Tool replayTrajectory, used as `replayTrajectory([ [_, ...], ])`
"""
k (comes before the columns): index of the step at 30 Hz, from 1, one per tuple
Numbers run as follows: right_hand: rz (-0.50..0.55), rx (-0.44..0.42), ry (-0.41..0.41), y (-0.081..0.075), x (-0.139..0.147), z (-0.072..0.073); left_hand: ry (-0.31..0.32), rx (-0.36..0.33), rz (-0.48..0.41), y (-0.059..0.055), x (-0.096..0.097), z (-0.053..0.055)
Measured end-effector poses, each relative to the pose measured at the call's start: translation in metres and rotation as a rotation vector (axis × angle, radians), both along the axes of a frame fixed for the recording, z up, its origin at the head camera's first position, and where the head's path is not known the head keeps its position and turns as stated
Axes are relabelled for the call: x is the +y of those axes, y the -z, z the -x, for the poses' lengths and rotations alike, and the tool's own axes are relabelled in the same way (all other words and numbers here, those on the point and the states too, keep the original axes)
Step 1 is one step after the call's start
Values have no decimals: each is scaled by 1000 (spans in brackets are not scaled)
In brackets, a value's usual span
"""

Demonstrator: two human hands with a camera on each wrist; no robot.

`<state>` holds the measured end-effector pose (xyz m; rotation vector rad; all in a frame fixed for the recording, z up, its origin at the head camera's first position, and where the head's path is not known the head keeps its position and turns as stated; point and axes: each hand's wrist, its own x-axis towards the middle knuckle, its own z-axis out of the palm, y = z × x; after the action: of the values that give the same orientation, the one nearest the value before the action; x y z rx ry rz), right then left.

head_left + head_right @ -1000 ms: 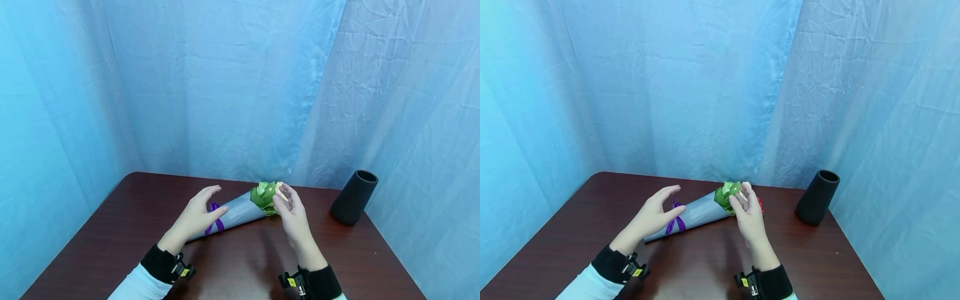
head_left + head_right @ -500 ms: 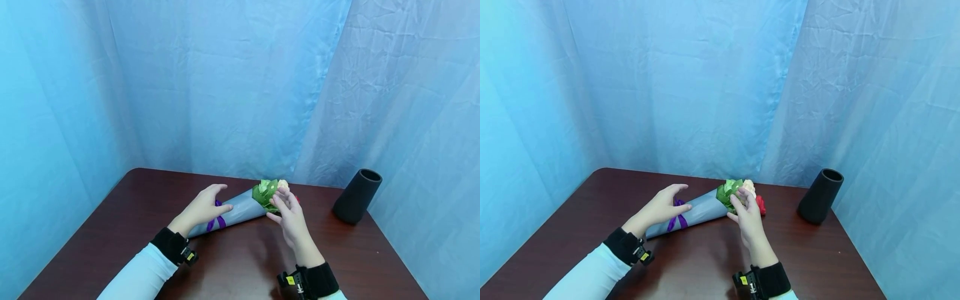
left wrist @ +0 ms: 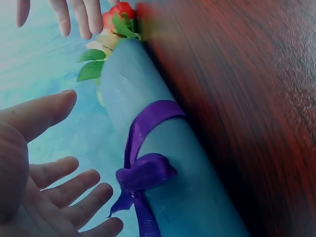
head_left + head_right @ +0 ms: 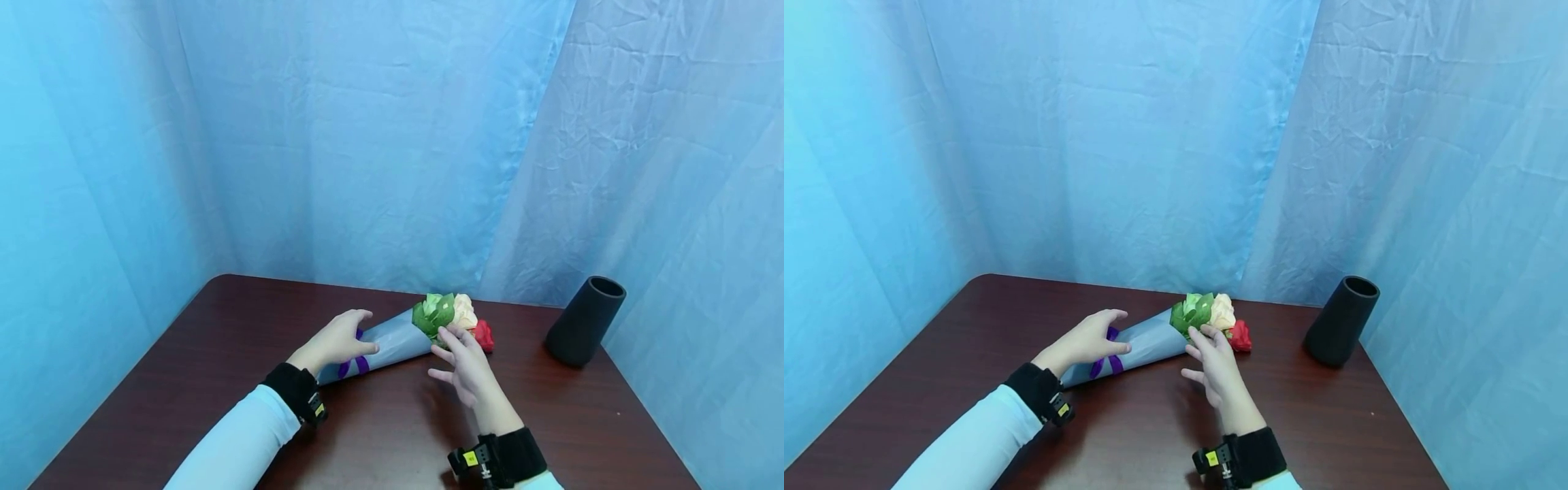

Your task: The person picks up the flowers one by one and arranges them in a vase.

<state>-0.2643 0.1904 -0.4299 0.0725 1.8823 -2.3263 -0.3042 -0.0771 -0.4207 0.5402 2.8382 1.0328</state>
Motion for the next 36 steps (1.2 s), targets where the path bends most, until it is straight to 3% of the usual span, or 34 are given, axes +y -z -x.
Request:
replayTrajectory([
  [7, -54, -72, -52, 10, -6, -2, 21, -58, 86, 8, 3, 7],
  [17, -54, -110, -103, 16, -10, -6, 67, -62, 176, 18, 9, 13],
  [28, -50, -110, -102, 17, -12, -4, 47, -111, 236, 14, 8, 15],
  [36, -164, -104, -86, 15, -8, -1, 63, -125, 237, 16, 7, 17],
])
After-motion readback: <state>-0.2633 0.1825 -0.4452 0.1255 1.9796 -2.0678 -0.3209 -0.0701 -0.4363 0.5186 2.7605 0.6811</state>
